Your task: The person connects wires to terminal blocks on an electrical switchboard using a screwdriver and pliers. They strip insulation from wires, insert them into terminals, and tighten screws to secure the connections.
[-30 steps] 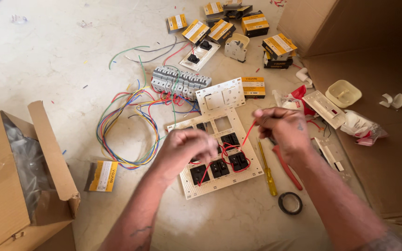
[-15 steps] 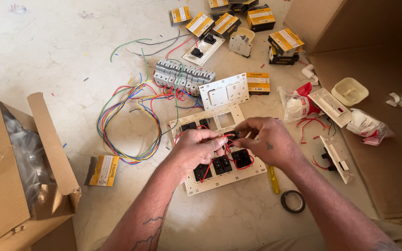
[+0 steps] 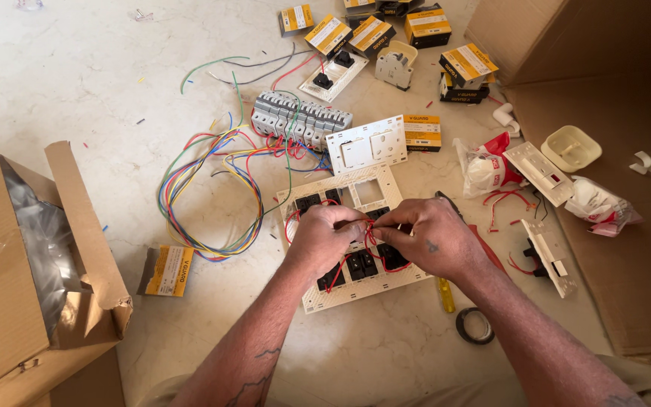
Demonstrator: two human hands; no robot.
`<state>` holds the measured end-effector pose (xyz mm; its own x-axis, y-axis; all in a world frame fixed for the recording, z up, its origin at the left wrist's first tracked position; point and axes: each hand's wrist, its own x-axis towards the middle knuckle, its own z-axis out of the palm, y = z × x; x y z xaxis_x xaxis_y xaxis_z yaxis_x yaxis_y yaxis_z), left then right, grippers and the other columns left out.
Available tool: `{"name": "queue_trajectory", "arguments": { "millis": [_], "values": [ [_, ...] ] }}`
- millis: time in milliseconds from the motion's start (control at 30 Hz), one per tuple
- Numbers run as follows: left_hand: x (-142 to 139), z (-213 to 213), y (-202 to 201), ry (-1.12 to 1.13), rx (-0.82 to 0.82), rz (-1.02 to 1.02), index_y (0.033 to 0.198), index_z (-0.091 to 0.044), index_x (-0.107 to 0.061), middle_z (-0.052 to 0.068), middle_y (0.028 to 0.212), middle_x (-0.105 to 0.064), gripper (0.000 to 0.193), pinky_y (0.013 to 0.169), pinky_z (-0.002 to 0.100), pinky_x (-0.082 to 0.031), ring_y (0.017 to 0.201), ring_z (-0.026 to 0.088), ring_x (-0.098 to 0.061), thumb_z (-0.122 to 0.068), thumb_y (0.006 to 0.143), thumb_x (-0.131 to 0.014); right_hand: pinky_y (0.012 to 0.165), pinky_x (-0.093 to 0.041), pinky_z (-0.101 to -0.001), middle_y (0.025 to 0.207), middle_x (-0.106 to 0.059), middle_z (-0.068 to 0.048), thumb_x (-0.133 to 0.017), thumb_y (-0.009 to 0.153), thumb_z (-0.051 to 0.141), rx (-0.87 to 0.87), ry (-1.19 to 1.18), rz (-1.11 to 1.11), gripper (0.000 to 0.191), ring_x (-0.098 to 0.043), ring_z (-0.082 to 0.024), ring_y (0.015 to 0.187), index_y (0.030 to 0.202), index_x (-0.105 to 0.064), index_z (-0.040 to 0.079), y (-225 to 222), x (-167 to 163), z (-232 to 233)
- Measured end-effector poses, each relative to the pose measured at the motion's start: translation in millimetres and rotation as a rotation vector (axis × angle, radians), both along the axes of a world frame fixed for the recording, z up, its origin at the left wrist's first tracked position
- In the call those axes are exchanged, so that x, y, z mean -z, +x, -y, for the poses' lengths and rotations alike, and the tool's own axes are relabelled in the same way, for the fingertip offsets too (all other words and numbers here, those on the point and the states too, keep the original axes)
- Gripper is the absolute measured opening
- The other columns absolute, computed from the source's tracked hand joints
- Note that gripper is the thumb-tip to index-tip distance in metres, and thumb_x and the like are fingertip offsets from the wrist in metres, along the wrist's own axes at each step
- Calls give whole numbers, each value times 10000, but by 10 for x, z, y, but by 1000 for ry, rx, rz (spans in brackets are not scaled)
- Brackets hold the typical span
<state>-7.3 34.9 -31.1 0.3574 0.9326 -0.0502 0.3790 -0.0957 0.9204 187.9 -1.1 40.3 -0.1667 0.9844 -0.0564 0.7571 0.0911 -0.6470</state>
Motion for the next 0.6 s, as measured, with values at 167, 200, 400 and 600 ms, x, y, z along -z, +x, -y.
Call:
{"name": "queue_trajectory", "arguments": {
  "millis": [167,200,400,600],
  "values": [
    [2,-11,34,-43,-29,-47,1047,-41,-786,66,772,-764,199,662,302,-556,673,110,-653,-160,902,-718,683,-569,-365,853,-759,-81,-774,819,247,38,-41,1,205,-728,-231,711,993,-826,151,51,9,-28],
    [-4,-10,37,-64,-37,-63,1052,-47,-788,77,751,-753,202,648,313,-549,657,127,-629,-169,905,-721,685,-565,-368,855,-756,-81,-775,825,252,35,-51,12,203,-722,-237,713,997,-827,158,52,6,-30],
    [-22,15,56,-28,-38,-113,1031,-55,-789,68,755,-741,201,669,308,-546,663,122,-654,-193,901,-721,696,-565,-367,878,-757,-79,-764,839,229,0,56,-17,188,-725,-231,743,1001,-823,153,32,35,-18],
    [37,7,54,-42,-36,-39,1041,-47,-779,58,815,-765,209,717,314,-554,727,127,-657,-202,916,-717,712,-577,-345,899,-778,-74,-762,850,245,65,-31,-101,207,-745,-181,755,1000,-818,112,59,149,-37]
  ]
}}
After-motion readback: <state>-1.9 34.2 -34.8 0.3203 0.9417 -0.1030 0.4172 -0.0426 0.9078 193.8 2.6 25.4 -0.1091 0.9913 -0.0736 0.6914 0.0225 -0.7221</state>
